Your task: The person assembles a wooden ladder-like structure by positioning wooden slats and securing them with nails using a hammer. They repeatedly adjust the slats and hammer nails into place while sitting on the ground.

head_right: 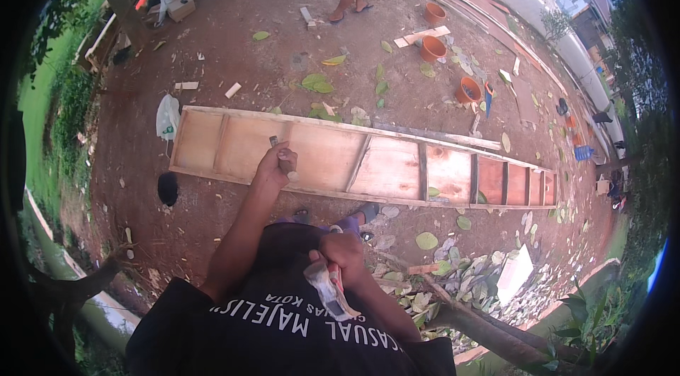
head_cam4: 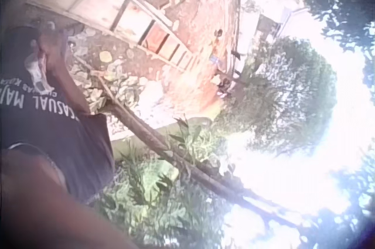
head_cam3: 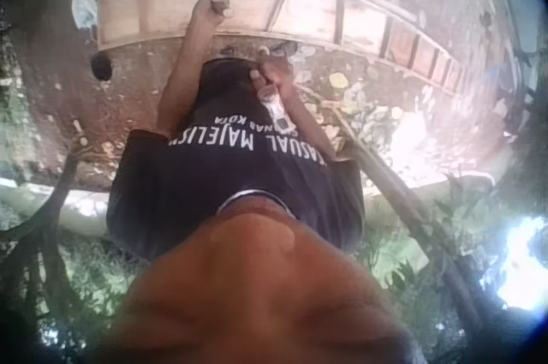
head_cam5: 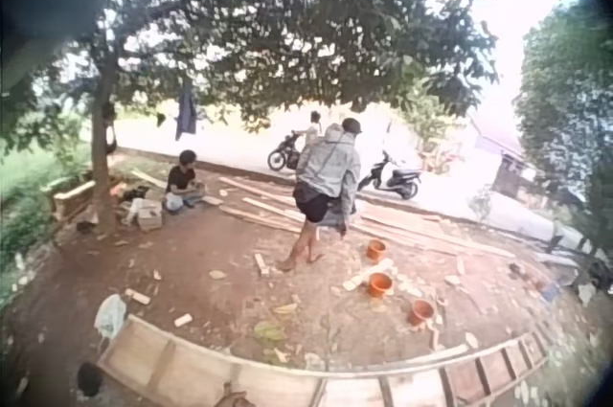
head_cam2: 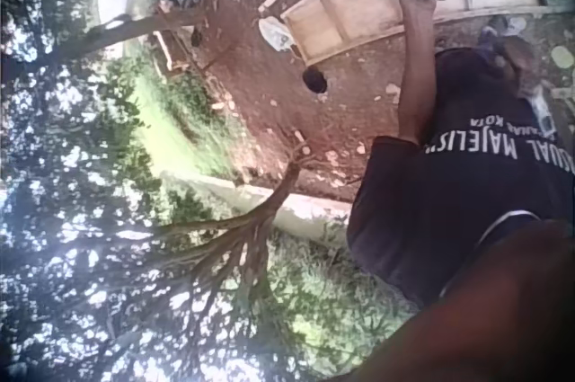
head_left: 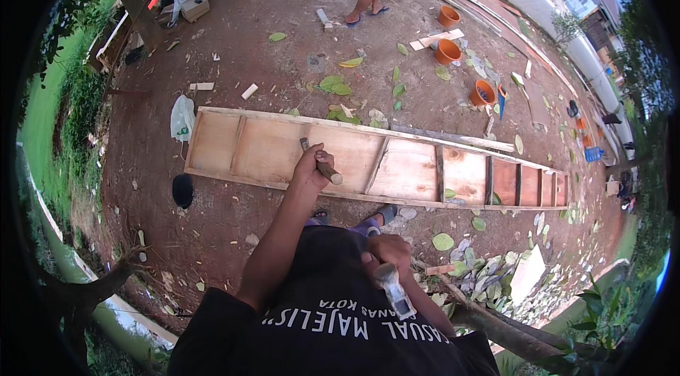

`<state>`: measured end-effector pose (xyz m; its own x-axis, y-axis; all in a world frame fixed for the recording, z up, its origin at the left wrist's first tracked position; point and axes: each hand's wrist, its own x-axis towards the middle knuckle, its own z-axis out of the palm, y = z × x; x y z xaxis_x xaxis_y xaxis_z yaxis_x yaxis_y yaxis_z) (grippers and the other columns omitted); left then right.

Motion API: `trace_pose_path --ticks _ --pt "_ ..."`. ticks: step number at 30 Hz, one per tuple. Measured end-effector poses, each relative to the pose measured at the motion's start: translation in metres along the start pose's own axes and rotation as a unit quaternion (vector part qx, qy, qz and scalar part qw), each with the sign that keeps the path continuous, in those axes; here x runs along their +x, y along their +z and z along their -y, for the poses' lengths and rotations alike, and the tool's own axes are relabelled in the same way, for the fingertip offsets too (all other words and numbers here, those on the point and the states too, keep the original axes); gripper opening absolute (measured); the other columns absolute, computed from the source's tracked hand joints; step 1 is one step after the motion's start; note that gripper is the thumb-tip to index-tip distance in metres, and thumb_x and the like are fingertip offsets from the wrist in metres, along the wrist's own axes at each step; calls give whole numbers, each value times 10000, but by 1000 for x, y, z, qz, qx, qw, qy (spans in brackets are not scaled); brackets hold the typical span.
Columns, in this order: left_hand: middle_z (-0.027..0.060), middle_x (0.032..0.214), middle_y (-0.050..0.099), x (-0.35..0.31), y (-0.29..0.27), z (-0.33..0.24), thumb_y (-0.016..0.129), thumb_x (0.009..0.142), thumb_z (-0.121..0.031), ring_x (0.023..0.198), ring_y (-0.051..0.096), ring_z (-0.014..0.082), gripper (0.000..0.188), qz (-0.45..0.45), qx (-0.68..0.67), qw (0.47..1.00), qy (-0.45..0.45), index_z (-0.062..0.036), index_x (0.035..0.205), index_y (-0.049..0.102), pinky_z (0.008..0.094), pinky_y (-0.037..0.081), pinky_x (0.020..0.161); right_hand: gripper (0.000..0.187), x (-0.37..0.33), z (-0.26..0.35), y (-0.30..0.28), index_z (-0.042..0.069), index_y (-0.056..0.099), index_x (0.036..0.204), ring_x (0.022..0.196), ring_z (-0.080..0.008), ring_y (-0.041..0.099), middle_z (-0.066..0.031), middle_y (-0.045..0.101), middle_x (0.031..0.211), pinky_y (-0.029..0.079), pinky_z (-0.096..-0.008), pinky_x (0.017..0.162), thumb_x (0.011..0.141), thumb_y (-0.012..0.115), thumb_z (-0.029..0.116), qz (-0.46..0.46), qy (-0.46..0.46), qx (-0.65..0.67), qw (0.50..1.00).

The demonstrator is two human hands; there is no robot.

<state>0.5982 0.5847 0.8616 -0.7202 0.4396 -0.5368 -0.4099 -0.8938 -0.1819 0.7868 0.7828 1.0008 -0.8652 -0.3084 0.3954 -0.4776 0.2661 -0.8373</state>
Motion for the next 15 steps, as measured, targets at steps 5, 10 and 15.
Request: trace_pose_path --ticks 5,10,15 --pt "-13 632 480 6 -25 0 610 981 -63 513 488 77 249 -24 -60 995 -70 -98 789 455 207 455 475 306 -14 -55 20 -30 611 735 620 -366 632 -208 609 650 493 -456 625 876 684 232 26 325 -128 936" --pt "-21 602 473 22 -108 -46 649 957 -118 497 471 77 302 -138 117 983 37 -133 736 443 224 437 442 409 -71 -110 2 -49 658 857 717 -378 683 -228 668 750 505 -483 677 870 715 357 -50 461 -108 879" --pt "-2 604 494 -21 -288 -121 672 934 -162 495 484 127 151 -330 444 833 0 -95 848 566 296 399 444 360 -212 -235 5 -54 673 929 872 -377 727 -275 711 873 553 -495 822 782 678 274 -18 562 -261 784"
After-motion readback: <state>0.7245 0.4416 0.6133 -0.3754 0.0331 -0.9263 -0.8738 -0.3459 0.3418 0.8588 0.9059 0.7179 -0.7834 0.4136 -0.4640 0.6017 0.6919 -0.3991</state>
